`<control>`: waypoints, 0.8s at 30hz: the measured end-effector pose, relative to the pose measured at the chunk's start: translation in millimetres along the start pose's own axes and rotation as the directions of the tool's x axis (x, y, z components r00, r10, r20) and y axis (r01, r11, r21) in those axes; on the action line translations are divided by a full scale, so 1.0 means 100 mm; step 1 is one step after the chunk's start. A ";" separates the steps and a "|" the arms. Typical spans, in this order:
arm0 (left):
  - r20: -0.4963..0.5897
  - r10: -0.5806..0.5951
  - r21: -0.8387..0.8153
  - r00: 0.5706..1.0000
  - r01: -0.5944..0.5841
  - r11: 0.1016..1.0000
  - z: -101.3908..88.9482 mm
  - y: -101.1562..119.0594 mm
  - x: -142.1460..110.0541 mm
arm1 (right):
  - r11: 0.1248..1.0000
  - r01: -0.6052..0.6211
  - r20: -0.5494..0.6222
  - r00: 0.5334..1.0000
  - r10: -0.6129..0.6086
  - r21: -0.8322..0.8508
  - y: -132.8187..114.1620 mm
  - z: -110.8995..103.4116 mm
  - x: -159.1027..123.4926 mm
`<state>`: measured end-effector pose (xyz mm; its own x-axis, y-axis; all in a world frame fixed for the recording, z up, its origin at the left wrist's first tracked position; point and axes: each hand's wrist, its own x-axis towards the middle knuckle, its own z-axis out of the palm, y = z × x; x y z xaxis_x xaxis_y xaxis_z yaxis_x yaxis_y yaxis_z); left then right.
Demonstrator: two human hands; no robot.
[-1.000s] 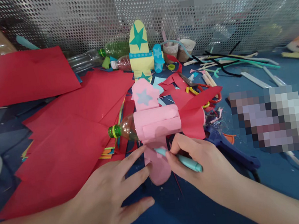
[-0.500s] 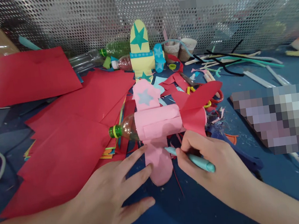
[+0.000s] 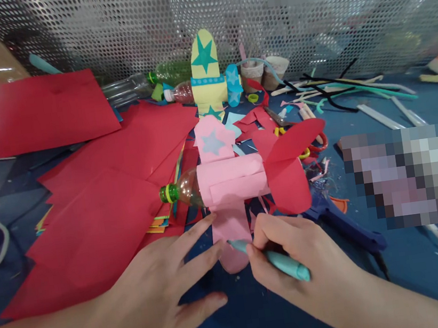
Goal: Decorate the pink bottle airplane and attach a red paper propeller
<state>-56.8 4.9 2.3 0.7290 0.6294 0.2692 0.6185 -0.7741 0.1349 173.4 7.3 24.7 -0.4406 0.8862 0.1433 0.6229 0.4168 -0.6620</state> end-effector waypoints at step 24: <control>-0.024 0.025 -0.016 0.999 -0.025 1.000 0.00 0.00 0.03 | 0.995 -0.041 -0.123 0.992 0.031 -0.086 0.07 0.04 0.09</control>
<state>-55.2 6.8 3.2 0.7369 0.6080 0.2955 0.5949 -0.7909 0.1436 171.0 17.8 18.2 -0.3387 0.9166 0.2122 0.6938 0.3957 -0.6017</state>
